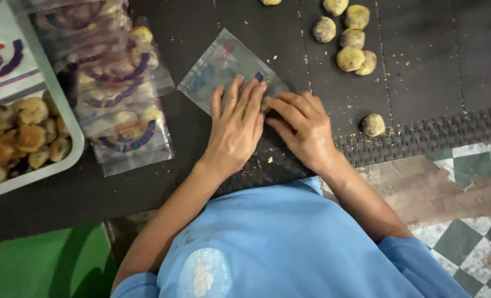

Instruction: Packing small round pastries into clear plastic bags from a large pile on a production table.

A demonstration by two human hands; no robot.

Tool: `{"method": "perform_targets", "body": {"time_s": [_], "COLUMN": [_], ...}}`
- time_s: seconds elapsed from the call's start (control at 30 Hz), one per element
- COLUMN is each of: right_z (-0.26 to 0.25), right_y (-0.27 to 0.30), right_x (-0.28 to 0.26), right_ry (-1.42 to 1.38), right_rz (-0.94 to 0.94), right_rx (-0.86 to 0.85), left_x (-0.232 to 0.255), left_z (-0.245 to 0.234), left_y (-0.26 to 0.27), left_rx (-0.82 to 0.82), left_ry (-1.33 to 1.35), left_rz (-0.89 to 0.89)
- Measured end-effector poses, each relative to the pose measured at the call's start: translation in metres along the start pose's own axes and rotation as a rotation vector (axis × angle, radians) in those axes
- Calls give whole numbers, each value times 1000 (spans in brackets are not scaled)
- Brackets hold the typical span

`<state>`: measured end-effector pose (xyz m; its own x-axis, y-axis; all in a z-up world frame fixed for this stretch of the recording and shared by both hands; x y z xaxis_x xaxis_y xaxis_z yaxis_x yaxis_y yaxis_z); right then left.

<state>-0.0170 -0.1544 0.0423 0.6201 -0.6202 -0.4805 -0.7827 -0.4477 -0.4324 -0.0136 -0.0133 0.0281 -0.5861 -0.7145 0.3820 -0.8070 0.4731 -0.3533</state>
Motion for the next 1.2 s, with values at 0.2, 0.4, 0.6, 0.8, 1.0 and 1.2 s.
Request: {"method": "perform_targets", "body": {"time_s": [0.2, 0.4, 0.6, 0.8, 1.0, 1.2], "right_z": [8, -30, -56, -55, -40, -48], "right_y": [1, 8, 3, -3, 12, 18], "right_x": [-5, 30, 81, 49, 37, 30], "right_ry": [-57, 15, 548, 339, 252, 98], "right_rz": [50, 155, 225, 149, 137, 248], "right_rx": [-23, -18, -50, 2, -74, -40], "left_x": [-2, -2, 0, -4, -5, -8], "left_z": [5, 9, 1, 7, 8, 16], "left_y": [7, 7, 4, -4, 2, 6], "left_rx": [-51, -62, -174, -155, -23, -69], "left_ry": [101, 105, 25, 15, -10, 39], "left_rz": [46, 24, -48, -82, -1, -26]}}
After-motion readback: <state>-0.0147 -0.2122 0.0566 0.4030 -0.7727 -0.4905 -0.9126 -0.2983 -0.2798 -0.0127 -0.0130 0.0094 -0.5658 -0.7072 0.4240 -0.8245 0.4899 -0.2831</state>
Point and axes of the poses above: each hand's wrist, its own y-axis away from the middle knuckle, its own z-axis out of the palm, x = y × z, the point moved 5 cm from there along -y, towards the middle knuckle, and after that the axes turned 10 degrees about -x, right-handed, at the moved point
